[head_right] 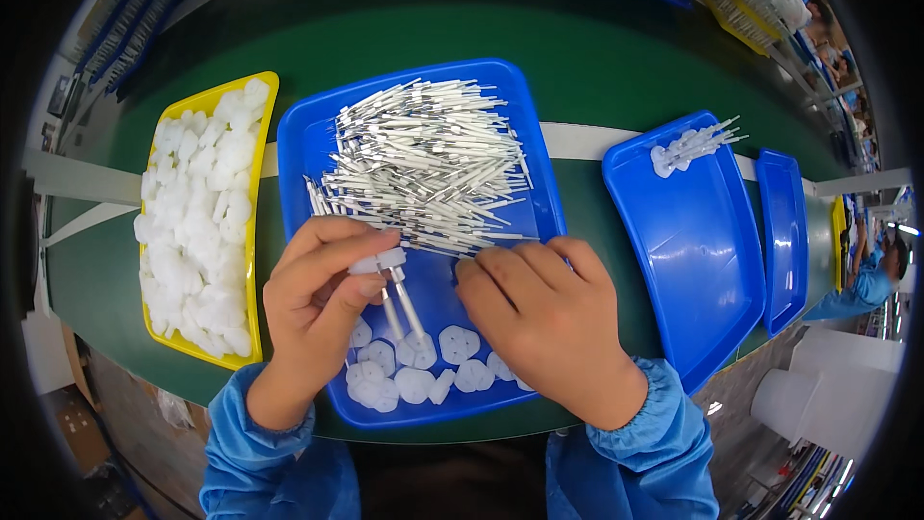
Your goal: The person inserts thin white sticks into small white plastic bases at a factory workstation. They repeatedly pick a base from a yellow tray, insert sticks from a blue tray, and place the assembled units into a blue tray with slots. The process is repeated continuously throughout the clip.
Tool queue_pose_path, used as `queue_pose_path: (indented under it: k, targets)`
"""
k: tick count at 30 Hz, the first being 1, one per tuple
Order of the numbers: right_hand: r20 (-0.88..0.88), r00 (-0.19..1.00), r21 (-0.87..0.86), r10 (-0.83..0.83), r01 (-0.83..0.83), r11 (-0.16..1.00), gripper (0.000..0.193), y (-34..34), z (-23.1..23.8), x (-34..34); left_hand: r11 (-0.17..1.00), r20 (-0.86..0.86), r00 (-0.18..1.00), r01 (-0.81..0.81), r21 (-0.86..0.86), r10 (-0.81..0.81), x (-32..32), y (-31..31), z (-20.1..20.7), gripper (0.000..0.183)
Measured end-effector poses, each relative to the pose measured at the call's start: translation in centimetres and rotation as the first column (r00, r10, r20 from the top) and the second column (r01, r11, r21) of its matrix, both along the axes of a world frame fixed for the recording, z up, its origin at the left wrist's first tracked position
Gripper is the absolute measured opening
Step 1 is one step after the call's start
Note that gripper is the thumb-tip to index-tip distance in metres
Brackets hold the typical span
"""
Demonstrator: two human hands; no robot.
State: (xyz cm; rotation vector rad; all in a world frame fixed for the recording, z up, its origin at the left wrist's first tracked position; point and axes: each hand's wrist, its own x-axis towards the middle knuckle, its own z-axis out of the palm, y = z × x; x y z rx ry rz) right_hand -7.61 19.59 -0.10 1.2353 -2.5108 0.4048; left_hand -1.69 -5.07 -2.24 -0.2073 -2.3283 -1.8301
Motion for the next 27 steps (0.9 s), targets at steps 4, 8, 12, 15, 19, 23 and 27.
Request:
queue_pose_path:
  k: [4,8,12,15,19,23,27]
  targets:
    - [0.025,0.994,0.143,-0.105,0.1,0.985,0.03,-0.2,-0.4,-0.3,0.972,0.133,0.991,-0.056,0.228,0.026,0.1,0.4,0.0,0.03]
    - [0.17,0.976,0.044,-0.138,0.133,0.99,0.027,1.3,-0.1,-0.9,0.958,0.079,0.996,-0.062,0.279,0.041,-0.4,0.6,-0.4,0.031]
    - [0.368,0.919,-0.124,-0.142,0.2,0.972,0.03,2.2,0.3,-0.6,0.947,0.111,0.993,-0.065,0.316,0.031,-0.5,1.0,-0.4,0.031]
    - [0.273,0.957,-0.1,-0.094,0.126,0.987,0.028,2.1,0.2,-0.9,0.968,0.148,0.989,-0.017,0.25,-0.021,-0.6,0.3,0.1,0.029]
    - [0.089,0.996,0.029,0.007,-0.01,1.0,0.023,1.1,0.0,-1.1,0.982,0.175,0.984,-0.014,0.189,-0.02,-0.4,-0.5,1.1,0.027]
    - [-0.035,0.995,0.084,0.099,-0.095,0.992,0.016,-1.9,-0.3,-1.1,0.943,0.196,0.98,-0.082,0.322,0.018,-0.6,-0.2,1.0,0.029]
    - [-0.004,1.0,0.168,0.029,-0.028,0.985,0.012,-2.7,-0.9,-1.4,0.97,0.193,0.98,0.003,0.243,-0.052,-0.7,-1.2,1.6,0.031]
